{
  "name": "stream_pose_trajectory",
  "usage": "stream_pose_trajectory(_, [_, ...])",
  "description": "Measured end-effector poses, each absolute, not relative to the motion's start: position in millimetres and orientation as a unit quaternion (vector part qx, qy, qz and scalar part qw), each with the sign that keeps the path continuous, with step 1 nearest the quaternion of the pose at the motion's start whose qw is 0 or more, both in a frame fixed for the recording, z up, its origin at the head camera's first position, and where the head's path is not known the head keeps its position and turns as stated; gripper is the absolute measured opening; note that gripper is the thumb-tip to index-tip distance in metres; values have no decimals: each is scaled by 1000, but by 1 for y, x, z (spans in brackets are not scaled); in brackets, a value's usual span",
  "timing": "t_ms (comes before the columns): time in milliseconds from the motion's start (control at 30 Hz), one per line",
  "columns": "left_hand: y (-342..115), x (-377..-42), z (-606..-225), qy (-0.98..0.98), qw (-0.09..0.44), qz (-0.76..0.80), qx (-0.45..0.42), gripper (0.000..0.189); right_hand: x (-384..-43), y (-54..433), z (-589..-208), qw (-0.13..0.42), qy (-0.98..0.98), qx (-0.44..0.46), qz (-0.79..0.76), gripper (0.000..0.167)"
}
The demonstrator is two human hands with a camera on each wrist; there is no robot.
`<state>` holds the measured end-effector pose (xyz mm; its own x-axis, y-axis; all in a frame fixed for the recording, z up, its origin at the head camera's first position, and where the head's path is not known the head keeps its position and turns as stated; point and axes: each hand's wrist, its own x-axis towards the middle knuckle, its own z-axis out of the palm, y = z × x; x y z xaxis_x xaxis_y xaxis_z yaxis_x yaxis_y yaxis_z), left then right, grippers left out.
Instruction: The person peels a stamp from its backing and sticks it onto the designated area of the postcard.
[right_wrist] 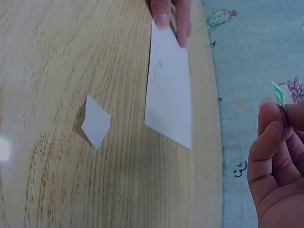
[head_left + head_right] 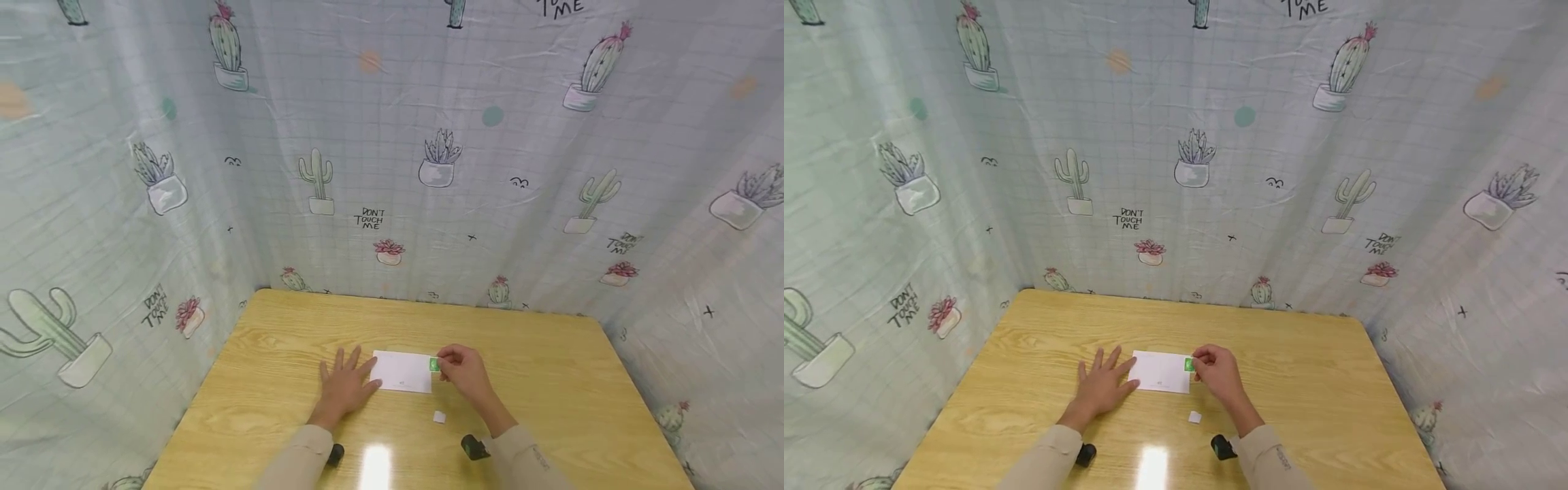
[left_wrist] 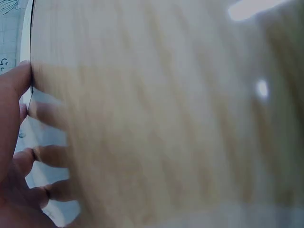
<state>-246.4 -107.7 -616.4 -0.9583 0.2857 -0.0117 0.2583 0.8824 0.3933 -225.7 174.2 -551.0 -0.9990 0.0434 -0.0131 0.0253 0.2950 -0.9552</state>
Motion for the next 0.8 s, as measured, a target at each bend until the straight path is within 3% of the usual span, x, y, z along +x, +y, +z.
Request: stream_pose_trajectory(800, [-104,-244,-606,970,54,199,129,59,-253,176,-575,-15,-829,-45,557,4])
